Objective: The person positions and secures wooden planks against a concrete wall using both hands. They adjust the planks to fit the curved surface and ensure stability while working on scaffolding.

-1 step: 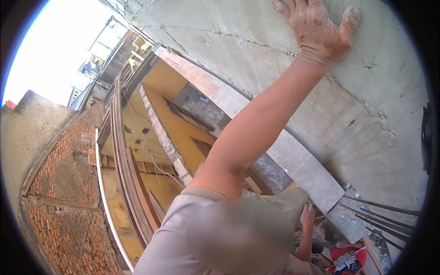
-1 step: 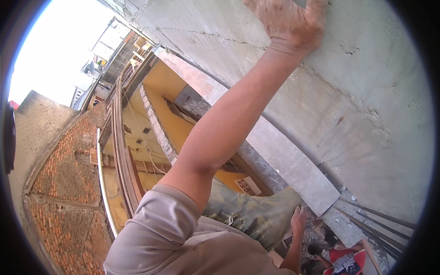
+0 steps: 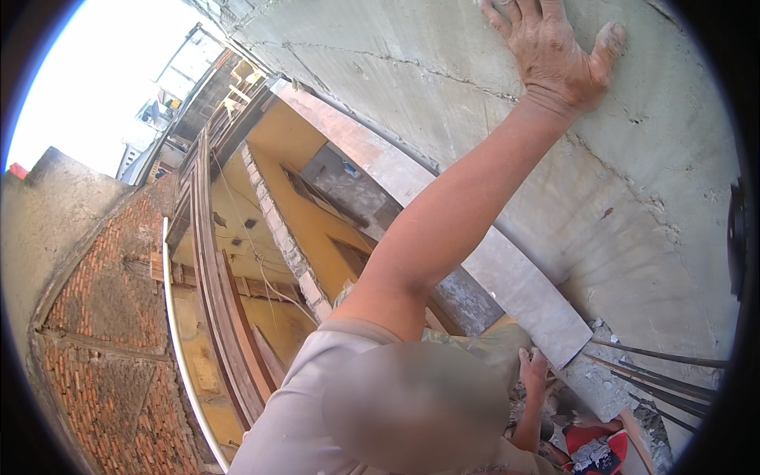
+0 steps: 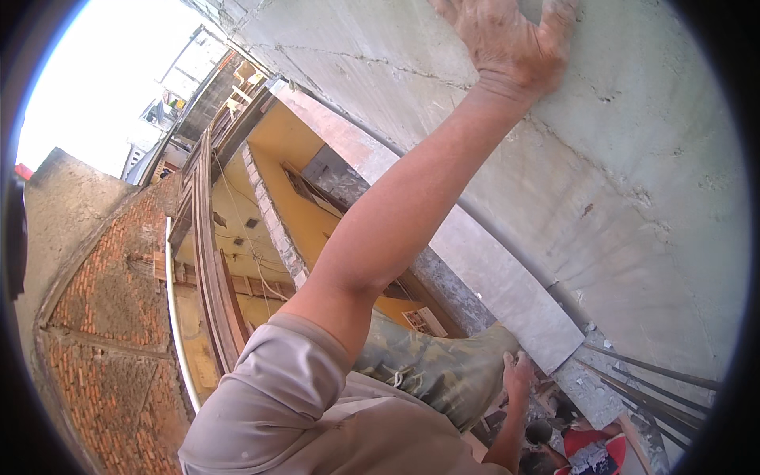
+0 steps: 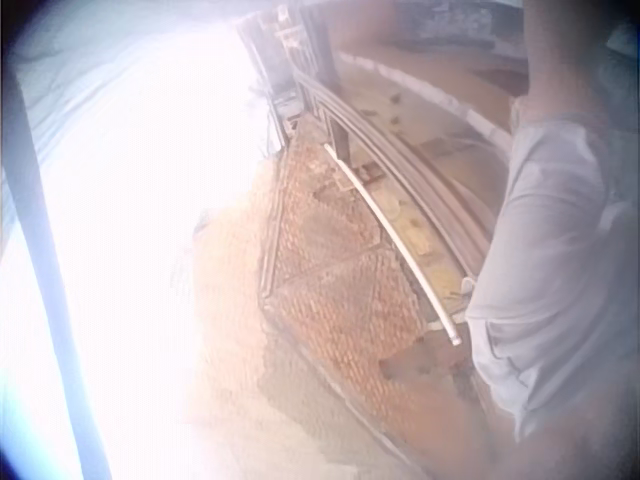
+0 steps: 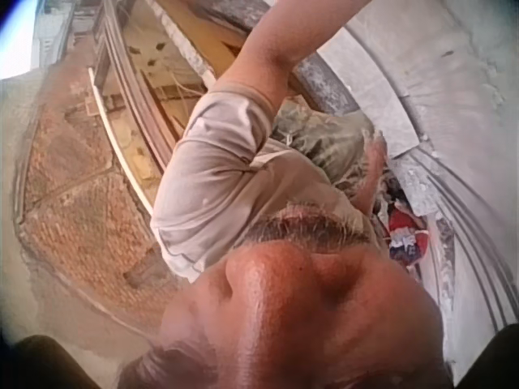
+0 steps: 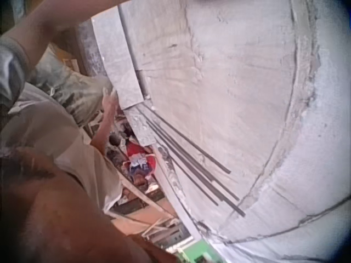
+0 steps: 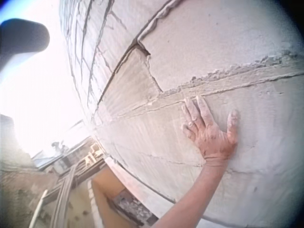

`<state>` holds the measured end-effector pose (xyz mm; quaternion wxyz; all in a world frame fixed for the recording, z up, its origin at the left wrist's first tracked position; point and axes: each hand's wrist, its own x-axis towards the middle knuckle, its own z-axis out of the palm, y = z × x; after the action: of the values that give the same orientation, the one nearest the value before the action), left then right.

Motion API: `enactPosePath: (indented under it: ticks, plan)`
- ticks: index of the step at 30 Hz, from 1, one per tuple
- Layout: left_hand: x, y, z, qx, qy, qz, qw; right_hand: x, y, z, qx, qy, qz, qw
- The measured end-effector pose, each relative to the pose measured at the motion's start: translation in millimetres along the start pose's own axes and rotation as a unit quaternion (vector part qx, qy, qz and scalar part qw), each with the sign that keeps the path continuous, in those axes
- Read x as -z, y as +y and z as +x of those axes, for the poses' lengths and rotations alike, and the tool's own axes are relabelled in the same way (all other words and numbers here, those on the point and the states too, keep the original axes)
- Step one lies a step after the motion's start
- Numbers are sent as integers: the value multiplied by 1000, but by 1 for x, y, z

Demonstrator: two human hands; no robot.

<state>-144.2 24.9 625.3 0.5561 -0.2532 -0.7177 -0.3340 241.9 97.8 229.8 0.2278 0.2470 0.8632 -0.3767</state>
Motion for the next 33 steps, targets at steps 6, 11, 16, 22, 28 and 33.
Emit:
enactPosePath:
  ticks: [6, 11, 16, 22, 28, 33]
  plan:
    - [49, -8, 20, 15, -129, 4, 992, 175, -219, -67, 407, 314, 100, 852]
    - [173, -37, -46, 143, -368, -74, 916, 300, -341, -97, 530, 631, -5, 567]
    - [361, -120, -269, 366, -533, 157, 746, 384, -369, -73, 458, 726, -214, 466]
    - [612, -70, -488, 845, -227, -113, 472, 416, -353, -50, 389, 731, -349, 438]
    - [638, -7, -495, 858, -247, -31, 449, 424, -371, -56, 311, 720, -344, 516]
    - [640, 5, -468, 718, -484, 152, 477, 431, -365, -43, 375, 708, -332, 498]
